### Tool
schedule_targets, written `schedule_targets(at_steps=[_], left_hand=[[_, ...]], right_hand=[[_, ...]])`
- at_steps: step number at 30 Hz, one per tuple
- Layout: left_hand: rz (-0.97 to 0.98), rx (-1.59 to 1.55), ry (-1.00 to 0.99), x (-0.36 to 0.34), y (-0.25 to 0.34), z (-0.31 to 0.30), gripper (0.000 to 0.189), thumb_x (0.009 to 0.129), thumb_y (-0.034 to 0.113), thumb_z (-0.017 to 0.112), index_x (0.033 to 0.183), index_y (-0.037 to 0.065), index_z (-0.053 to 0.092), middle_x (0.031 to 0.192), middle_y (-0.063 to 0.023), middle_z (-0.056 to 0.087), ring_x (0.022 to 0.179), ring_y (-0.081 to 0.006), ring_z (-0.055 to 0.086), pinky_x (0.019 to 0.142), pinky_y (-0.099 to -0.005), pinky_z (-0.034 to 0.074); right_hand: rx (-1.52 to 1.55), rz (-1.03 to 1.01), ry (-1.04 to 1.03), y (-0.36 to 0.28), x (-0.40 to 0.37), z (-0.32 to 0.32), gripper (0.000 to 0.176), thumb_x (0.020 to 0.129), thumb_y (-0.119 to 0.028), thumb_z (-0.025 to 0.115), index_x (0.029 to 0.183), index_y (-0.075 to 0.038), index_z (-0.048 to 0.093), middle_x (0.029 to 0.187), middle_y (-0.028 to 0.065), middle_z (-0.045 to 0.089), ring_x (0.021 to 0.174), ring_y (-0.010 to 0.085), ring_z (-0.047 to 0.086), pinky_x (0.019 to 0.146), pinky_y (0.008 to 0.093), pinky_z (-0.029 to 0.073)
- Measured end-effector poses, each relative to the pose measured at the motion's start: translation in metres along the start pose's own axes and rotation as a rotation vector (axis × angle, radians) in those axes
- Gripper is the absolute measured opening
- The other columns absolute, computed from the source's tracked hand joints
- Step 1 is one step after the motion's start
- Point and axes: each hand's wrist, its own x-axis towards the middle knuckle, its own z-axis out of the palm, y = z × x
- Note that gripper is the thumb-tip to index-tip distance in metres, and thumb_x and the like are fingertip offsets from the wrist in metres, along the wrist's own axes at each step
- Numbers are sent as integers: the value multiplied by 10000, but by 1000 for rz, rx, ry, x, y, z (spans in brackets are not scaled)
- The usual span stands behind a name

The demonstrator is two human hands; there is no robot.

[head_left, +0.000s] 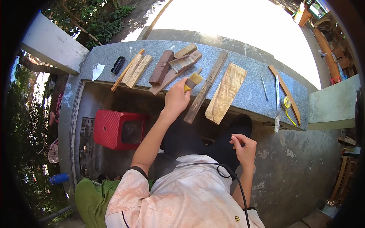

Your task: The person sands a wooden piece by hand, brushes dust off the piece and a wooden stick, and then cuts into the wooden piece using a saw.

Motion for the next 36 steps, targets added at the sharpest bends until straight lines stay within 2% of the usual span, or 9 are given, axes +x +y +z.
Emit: schedule_targets(at_steps=[2,3,9,15,18,24,30,31,36], left_hand=[[1,72,17,16,-7,3,497,924,105,753,1405,18,663,1157,-250,727,1070,-469,708,913,-537,560],[14,96,24,22,-9,6,497,908,73,768,1396,35,682,1138,-211,707,1084,-443,697,916,-531,560],[228,177,169,37,-29,28,429,886,10,761,1310,67,728,1112,-133,694,1109,-354,665,943,-477,549],[216,114,274,32,-42,36,350,835,89,851,1176,75,776,1166,-89,695,1151,-328,649,992,-459,526],[233,176,283,30,-44,35,383,810,160,901,1165,77,786,1332,-129,648,1264,-357,602,1061,-494,492],[226,211,279,34,-45,33,447,829,255,923,1210,69,781,1617,-260,436,1490,-460,429,1183,-558,397],[233,335,111,52,-62,43,588,884,448,871,1285,32,765,1642,-286,428,1573,-499,324,1273,-612,280],[245,340,101,53,-64,44,693,894,523,840,1327,-9,739,1628,-287,453,1573,-504,323,1282,-615,262],[213,264,83,48,-60,43,756,898,532,839,1379,-34,700,1640,-283,450,1570,-493,342,1273,-615,278]], right_hand=[[0,15,10,4,-2,1,115,976,-50,786,1072,6,818,827,92,804,697,122,756,606,263,581],[-1,26,13,6,-3,2,118,980,-52,783,1078,3,818,827,92,803,700,123,757,607,264,583],[0,5,25,12,-5,4,150,998,-38,757,1133,2,809,831,87,797,681,112,725,603,265,567],[-21,13,13,13,-3,2,160,1001,-37,750,1146,-1,807,834,87,797,691,111,729,610,264,569],[-25,25,6,15,-3,2,160,1002,-37,747,1146,-3,808,824,83,794,687,111,728,612,264,569],[-27,29,-8,17,-4,5,162,1005,-38,741,1148,-4,807,817,82,790,688,112,726,615,266,572],[-26,36,-14,21,-4,7,162,1004,-75,758,1150,-27,809,835,95,797,720,133,767,634,278,598],[-26,30,-14,21,-3,8,161,1005,-65,751,1149,-20,809,832,92,796,715,128,758,631,274,591],[-45,34,-35,20,-3,8,164,1008,-47,738,1152,-6,806,838,85,799,713,116,746,633,268,585]])
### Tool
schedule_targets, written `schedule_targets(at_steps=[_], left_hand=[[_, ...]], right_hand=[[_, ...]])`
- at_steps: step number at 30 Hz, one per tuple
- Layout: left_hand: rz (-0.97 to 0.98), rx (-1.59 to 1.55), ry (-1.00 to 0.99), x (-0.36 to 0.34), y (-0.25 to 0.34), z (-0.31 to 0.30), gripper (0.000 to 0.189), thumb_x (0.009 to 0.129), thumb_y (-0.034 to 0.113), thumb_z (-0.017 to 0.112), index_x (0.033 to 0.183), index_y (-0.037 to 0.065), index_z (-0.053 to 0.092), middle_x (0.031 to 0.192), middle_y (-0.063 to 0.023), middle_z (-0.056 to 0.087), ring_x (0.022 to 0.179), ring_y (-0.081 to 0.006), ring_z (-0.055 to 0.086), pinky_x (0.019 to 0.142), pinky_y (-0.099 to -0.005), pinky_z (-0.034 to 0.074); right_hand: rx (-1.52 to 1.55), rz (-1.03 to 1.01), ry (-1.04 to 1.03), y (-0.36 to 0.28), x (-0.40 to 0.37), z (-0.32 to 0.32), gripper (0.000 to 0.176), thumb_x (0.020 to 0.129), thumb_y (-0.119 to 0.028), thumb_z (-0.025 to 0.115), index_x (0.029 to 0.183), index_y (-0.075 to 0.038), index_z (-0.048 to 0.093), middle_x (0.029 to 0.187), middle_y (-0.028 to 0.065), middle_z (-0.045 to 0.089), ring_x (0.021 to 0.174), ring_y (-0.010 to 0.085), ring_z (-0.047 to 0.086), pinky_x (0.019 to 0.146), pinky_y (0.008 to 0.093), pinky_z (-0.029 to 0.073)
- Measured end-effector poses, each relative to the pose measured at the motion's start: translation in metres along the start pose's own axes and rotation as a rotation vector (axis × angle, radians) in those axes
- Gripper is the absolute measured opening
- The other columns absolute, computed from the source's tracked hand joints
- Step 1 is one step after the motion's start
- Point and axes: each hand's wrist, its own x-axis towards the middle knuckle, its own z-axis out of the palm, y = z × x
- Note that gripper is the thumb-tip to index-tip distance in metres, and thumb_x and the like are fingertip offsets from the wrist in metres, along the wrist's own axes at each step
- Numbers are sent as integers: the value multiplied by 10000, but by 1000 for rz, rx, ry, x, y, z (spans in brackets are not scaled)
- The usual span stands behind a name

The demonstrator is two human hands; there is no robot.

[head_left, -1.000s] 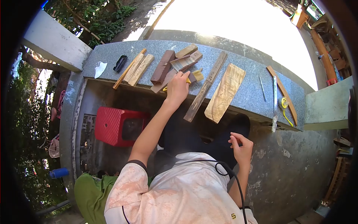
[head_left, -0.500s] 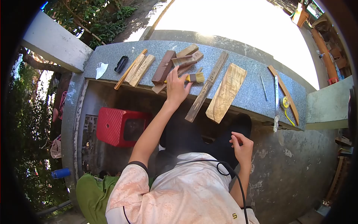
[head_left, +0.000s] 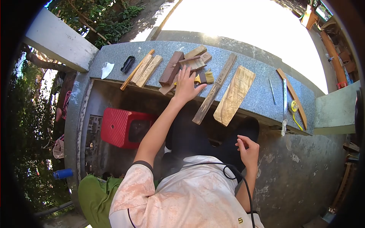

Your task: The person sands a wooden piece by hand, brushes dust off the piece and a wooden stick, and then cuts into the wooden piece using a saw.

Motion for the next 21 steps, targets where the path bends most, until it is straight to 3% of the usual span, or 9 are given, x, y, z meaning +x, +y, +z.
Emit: schedule_targets(at_steps=[7,13,21], left_hand=[[64,-53,94,-9,1,-15,690,950,446,806,1406,-55,673,1600,-296,502,1558,-486,377,1260,-579,328],[-55,-145,121,-25,-13,-34,510,970,296,801,1353,-27,706,1523,-293,578,1479,-491,489,1216,-526,417],[-52,-121,119,-44,1,-83,429,956,265,802,1280,-9,740,1464,-247,629,1432,-441,542,1189,-513,442]], right_hand=[[11,1,-3,6,-1,1,169,1009,-67,743,1160,-21,804,822,89,797,701,123,752,635,271,585],[-19,8,-23,9,0,1,172,1008,-54,735,1163,-16,801,830,86,800,697,115,743,639,270,588],[-25,1,-41,7,5,2,194,996,-45,744,1182,-23,795,833,102,797,724,142,768,660,278,584]])
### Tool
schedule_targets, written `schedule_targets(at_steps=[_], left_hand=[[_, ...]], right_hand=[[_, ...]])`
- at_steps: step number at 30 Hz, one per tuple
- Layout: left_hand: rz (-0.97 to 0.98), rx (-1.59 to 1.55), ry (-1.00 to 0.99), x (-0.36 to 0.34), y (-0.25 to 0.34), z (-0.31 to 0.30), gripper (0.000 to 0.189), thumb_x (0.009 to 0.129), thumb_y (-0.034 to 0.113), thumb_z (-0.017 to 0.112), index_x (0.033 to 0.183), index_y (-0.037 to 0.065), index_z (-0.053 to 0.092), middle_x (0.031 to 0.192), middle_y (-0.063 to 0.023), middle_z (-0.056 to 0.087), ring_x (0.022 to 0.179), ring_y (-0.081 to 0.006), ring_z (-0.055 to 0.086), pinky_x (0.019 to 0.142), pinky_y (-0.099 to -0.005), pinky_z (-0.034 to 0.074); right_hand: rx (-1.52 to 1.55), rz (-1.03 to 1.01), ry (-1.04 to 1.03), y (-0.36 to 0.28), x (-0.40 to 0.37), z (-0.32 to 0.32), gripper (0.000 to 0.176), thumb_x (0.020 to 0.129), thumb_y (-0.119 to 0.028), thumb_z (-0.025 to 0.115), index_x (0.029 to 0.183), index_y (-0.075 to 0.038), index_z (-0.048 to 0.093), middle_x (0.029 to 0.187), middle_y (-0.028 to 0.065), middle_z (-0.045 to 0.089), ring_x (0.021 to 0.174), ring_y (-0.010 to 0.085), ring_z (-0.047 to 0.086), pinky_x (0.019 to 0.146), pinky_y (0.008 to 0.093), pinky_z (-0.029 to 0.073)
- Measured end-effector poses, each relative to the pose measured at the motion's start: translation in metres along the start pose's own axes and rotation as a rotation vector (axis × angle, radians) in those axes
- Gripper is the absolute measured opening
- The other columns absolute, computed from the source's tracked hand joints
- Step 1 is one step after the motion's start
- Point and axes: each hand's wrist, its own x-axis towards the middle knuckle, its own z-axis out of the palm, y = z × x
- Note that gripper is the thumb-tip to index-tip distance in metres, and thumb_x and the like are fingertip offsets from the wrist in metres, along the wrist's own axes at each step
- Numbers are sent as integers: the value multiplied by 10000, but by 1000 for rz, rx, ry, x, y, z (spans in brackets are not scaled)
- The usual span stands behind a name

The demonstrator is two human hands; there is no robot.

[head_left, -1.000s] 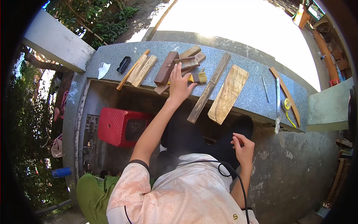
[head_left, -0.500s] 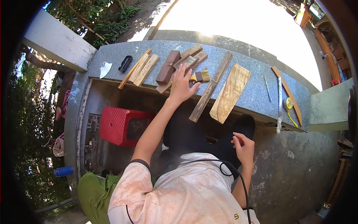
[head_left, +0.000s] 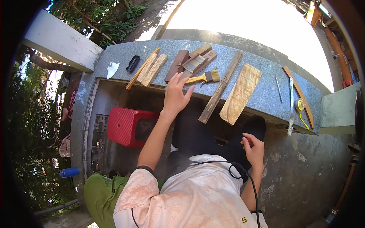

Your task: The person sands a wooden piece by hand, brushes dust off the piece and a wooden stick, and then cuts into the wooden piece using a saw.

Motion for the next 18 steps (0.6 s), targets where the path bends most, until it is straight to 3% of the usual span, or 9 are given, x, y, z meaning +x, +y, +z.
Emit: schedule_targets(at_steps=[6,11,15,18], left_hand=[[-95,26,97,0,-24,-23,400,954,268,799,1249,3,744,1420,-218,654,1348,-421,592,1147,-502,472],[-150,73,113,-5,-37,-38,389,958,270,799,1254,20,755,1427,-211,671,1327,-403,628,1127,-470,492],[-123,50,109,-9,-35,-41,356,956,240,799,1238,28,758,1409,-190,684,1309,-390,638,1121,-465,497],[-44,10,85,-10,-20,-39,321,946,197,805,1215,29,759,1366,-169,701,1278,-377,647,1103,-459,505]], right_hand=[[-65,-85,-26,7,3,-1,111,996,-56,747,1078,5,789,804,85,786,682,122,731,647,274,580],[-76,-26,-59,5,3,-2,82,984,-67,765,986,15,769,767,71,769,654,117,713,630,272,563],[44,-68,54,-4,4,7,127,991,-94,768,937,20,750,751,66,761,650,107,707,622,264,550],[-64,-66,-32,3,2,1,130,1015,-105,743,968,16,755,779,75,768,662,106,709,622,260,544]])
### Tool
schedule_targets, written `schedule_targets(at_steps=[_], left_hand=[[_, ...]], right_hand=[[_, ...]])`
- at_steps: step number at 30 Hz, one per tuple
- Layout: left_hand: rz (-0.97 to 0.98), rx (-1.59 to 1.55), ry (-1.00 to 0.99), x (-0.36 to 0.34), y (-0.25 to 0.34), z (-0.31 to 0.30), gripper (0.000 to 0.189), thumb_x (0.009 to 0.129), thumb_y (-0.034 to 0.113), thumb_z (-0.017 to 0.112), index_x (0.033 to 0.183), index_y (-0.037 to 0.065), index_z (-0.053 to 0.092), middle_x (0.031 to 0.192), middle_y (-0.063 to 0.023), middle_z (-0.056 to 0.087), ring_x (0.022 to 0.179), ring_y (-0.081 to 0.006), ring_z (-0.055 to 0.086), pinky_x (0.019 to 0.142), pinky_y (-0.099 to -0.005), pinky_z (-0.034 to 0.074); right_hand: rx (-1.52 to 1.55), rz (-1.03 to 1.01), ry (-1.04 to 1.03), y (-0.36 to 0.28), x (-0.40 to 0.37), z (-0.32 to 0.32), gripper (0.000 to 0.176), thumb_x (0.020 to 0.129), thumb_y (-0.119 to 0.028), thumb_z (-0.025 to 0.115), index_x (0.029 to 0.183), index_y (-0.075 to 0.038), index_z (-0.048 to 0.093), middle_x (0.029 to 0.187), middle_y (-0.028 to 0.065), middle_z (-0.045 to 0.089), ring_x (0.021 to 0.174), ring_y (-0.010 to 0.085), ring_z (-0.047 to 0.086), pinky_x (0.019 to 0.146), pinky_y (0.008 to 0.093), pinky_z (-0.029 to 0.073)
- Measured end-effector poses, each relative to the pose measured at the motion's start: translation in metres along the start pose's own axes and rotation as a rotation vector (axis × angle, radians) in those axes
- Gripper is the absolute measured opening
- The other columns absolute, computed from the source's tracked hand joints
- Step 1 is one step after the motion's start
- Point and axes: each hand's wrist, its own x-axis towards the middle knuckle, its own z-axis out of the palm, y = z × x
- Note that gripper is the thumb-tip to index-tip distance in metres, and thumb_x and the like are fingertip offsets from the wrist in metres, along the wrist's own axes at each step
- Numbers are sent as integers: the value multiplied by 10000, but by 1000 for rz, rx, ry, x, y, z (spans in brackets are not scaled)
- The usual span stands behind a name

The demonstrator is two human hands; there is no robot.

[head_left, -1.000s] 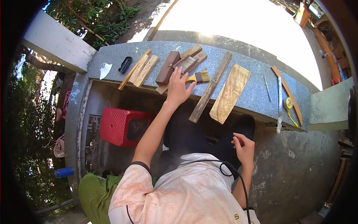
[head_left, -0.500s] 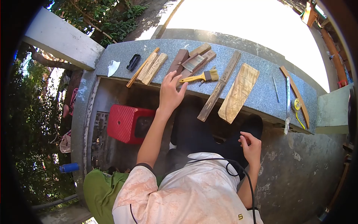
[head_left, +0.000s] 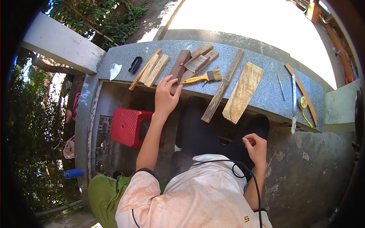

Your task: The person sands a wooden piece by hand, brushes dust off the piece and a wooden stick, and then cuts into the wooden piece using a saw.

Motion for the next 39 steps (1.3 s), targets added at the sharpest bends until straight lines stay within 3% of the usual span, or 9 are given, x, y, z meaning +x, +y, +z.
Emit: schedule_targets(at_steps=[3,7,14,19,25,31,34,37,39], left_hand=[[118,-96,-34,-2,20,12,292,930,158,817,1182,22,755,1287,-149,722,1223,-363,658,1061,-459,523],[145,-228,-99,-13,57,22,209,921,118,821,1091,19,751,1085,-134,755,1062,-341,705,932,-434,558],[-45,-381,-140,-49,83,33,110,952,112,794,962,20,734,861,-99,711,770,-245,685,718,-370,536],[-312,-492,-217,-75,78,38,176,991,186,774,1012,13,750,876,-75,743,779,-170,687,699,-318,521],[-439,-516,-164,-95,68,33,175,1022,178,749,1053,7,764,878,-68,758,765,-127,679,685,-287,519],[-301,-516,-143,-102,95,30,151,1027,146,741,1009,1,777,778,-66,711,668,-91,622,614,-267,468],[-412,-681,-365,-111,110,44,258,1044,191,730,899,-14,784,682,-35,673,565,-62,561,538,-269,421],[-770,-994,-866,-106,120,66,458,1106,411,648,1236,-19,734,955,-116,780,760,-141,735,612,-310,581],[-930,-1141,-961,-102,128,85,539,1130,453,586,1363,-30,635,1105,-174,770,884,-215,772,694,-344,634]], right_hand=[[-10,104,-22,-1,0,-5,107,1007,-108,742,1011,-3,764,765,87,765,660,149,731,623,301,544],[-18,69,365,20,14,-21,136,1033,-112,719,1089,-1,773,812,49,755,684,90,682,647,273,543],[-592,110,1029,140,39,-116,472,996,-280,769,1384,-35,658,941,106,748,769,260,734,820,394,586],[39,466,802,185,54,-135,539,1079,-430,672,1367,23,625,840,74,684,749,229,701,771,369,560],[835,363,394,163,56,-139,347,1168,-317,538,1299,-9,629,761,13,581,624,97,517,628,290,437],[929,200,540,63,33,-99,314,1181,-294,498,1275,-16,607,714,-15,467,602,84,426,594,286,398],[1035,138,422,45,22,-86,272,1177,-262,495,1248,-19,594,689,-32,409,571,67,371,558,267,370],[958,149,317,44,15,-82,250,1186,-258,474,1210,-37,589,668,-50,356,534,50,294,518,244,329],[869,172,305,41,14,-78,241,1179,-256,484,1177,-41,592,654,-62,360,520,44,287,501,246,312]])
